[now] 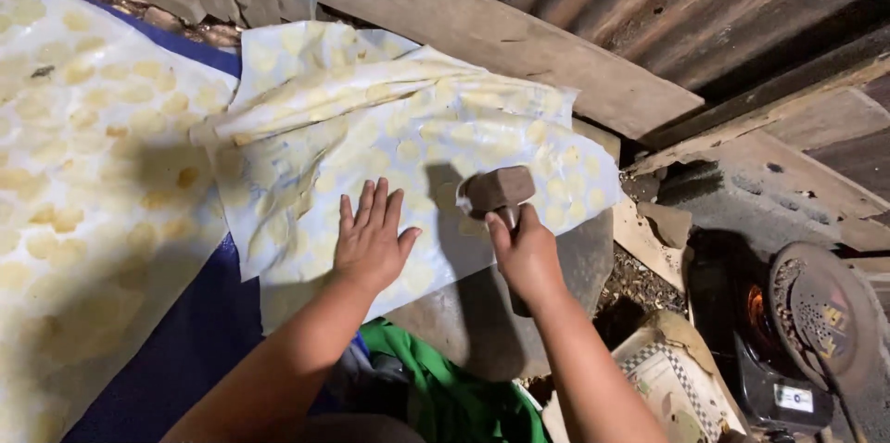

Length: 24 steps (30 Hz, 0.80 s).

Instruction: The person processes cassava by first roasting the pieces in a pan on a portable gas stove. They then use a stone hammer to crack the roasted cassava on a flat stone surface. Finally, the person uses a hammer to flatten the cassava pieces on a white sheet.

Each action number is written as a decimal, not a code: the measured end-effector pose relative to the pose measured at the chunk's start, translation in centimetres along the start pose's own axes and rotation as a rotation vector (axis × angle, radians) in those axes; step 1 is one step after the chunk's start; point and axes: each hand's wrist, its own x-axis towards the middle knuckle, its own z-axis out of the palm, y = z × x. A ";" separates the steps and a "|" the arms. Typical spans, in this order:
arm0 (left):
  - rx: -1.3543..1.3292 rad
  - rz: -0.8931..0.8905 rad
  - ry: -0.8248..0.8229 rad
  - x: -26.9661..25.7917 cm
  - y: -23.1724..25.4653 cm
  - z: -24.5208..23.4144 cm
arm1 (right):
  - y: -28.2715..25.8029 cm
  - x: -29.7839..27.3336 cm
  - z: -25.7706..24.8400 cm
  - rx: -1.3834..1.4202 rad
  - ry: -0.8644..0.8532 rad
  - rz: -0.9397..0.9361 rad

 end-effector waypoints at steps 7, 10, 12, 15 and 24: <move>0.060 -0.014 -0.039 0.1 -0.3 1.1 | 5.1 0.6 9.2 -0.137 0.029 0.019; 0.069 -0.033 -0.056 -0.2 0.0 0.9 | 3.8 2.6 5.7 -0.137 -0.156 -0.026; 0.101 0.008 -0.034 -0.1 -0.1 0.9 | 1.7 0.9 3.5 -0.129 -0.114 -0.015; 0.121 0.020 0.029 0.2 -0.7 2.4 | 3.1 -0.5 4.8 -0.110 -0.093 0.029; -0.857 0.122 0.093 -1.4 -11.4 9.4 | 13.9 -5.3 -5.5 -0.621 -0.207 -0.337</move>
